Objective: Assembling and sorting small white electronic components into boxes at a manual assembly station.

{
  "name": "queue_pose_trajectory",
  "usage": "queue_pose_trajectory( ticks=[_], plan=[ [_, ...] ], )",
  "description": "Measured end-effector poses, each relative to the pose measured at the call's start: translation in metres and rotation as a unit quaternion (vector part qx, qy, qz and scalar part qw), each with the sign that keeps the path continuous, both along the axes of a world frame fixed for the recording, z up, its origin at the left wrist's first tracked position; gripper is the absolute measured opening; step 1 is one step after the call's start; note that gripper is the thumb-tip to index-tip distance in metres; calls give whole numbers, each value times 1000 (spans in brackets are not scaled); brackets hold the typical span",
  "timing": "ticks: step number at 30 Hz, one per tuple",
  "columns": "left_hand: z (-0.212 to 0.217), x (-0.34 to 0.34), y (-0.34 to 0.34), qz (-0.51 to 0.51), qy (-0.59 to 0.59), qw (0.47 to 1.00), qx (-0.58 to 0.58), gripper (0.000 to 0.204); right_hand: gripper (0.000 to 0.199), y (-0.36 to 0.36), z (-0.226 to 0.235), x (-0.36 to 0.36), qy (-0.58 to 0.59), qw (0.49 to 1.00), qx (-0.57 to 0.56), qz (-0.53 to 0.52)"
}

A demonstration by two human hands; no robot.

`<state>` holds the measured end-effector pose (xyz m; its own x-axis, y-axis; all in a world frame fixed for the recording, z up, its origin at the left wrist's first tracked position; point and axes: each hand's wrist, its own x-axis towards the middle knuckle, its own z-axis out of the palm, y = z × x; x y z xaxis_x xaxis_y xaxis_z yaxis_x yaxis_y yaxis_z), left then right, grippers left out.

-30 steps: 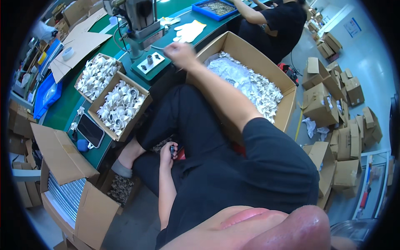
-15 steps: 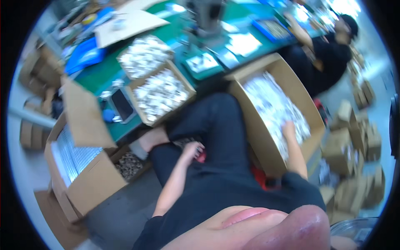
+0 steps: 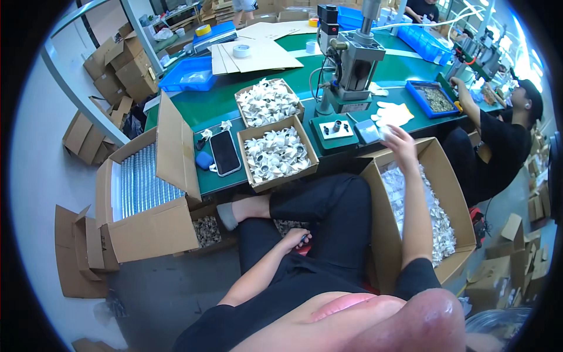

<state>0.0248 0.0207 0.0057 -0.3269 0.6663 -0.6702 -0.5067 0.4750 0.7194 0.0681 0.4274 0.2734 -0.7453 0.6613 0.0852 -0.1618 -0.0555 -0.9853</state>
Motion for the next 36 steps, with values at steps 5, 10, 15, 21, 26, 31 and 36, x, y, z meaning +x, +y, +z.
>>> queue_pose_trajectory(
  ticks=[5,10,15,21,26,31,36],
  plan=[
    [2,3,-6,24,25,999,2,30,33,-31,-17,-113,-22,995,31,94],
    [8,6,-14,53,1,998,17,30,22,-24,-23,-118,-89,986,-25,136],
    [4,-2,-7,17,3,1000,10,30,20,-20,-19,-121,-61,986,-36,149],
    [4,-4,3,-19,-3,1000,6,30,29,-38,13,-124,-129,968,32,211],
    [1,-4,1,-9,-8,1000,3,30,33,-25,5,-127,-147,960,-19,239],
    [-4,-2,-2,8,-7,1000,18,30,31,-1,-20,-125,-119,963,-37,239],
    [-4,-8,-3,23,6,999,31,30,37,-13,9,-129,-237,933,63,263]
  ],
)
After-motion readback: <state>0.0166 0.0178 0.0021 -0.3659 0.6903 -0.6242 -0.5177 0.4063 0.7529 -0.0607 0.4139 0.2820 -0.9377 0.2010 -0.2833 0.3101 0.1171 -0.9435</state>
